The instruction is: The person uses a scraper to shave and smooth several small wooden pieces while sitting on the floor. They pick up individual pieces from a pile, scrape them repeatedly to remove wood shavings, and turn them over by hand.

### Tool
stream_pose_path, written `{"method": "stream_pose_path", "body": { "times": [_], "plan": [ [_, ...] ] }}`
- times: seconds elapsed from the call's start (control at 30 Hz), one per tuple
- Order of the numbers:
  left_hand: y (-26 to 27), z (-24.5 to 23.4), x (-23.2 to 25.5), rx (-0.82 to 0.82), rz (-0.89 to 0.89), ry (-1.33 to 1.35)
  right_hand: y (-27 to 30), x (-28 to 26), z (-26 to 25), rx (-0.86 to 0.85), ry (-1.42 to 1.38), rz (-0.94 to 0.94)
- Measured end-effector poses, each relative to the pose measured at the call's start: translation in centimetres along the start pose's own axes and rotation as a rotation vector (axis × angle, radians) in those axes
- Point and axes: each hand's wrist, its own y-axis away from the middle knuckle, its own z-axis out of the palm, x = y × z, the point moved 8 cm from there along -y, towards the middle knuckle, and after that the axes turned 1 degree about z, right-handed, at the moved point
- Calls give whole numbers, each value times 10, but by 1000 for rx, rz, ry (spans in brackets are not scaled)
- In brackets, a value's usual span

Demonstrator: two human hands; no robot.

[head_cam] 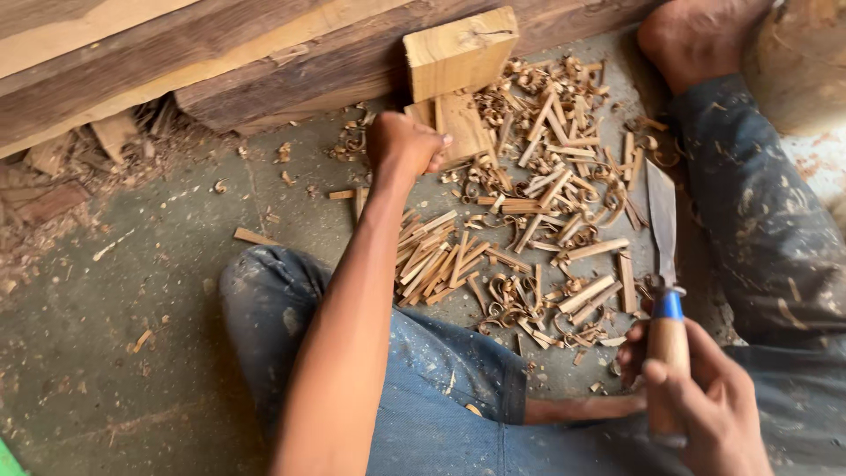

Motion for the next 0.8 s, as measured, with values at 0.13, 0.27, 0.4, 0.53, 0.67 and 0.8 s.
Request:
{"method": "stream_pose_path", "body": {
  "times": [0.13,0.27,0.4,0.53,0.67,0.8],
  "plan": [
    [-15,0,-8,-61,-10,48,19,-17,34,-62,-124,-178],
    [-24,8,6,-149,172,99,12,22,71,71,80,148],
    [-27,3,-9,-119,178,96,12,50,112,-72,23,236],
    [-28,-7,0,-93,130,-121,-8,45,132,-124,169,150],
    [-18,-1,10,-132,176,-184,-18,42,144,-152,259,181],
    [-13,-5,3,-114,159,-189,-28,42,163,-201,271,169]
  ]
}}
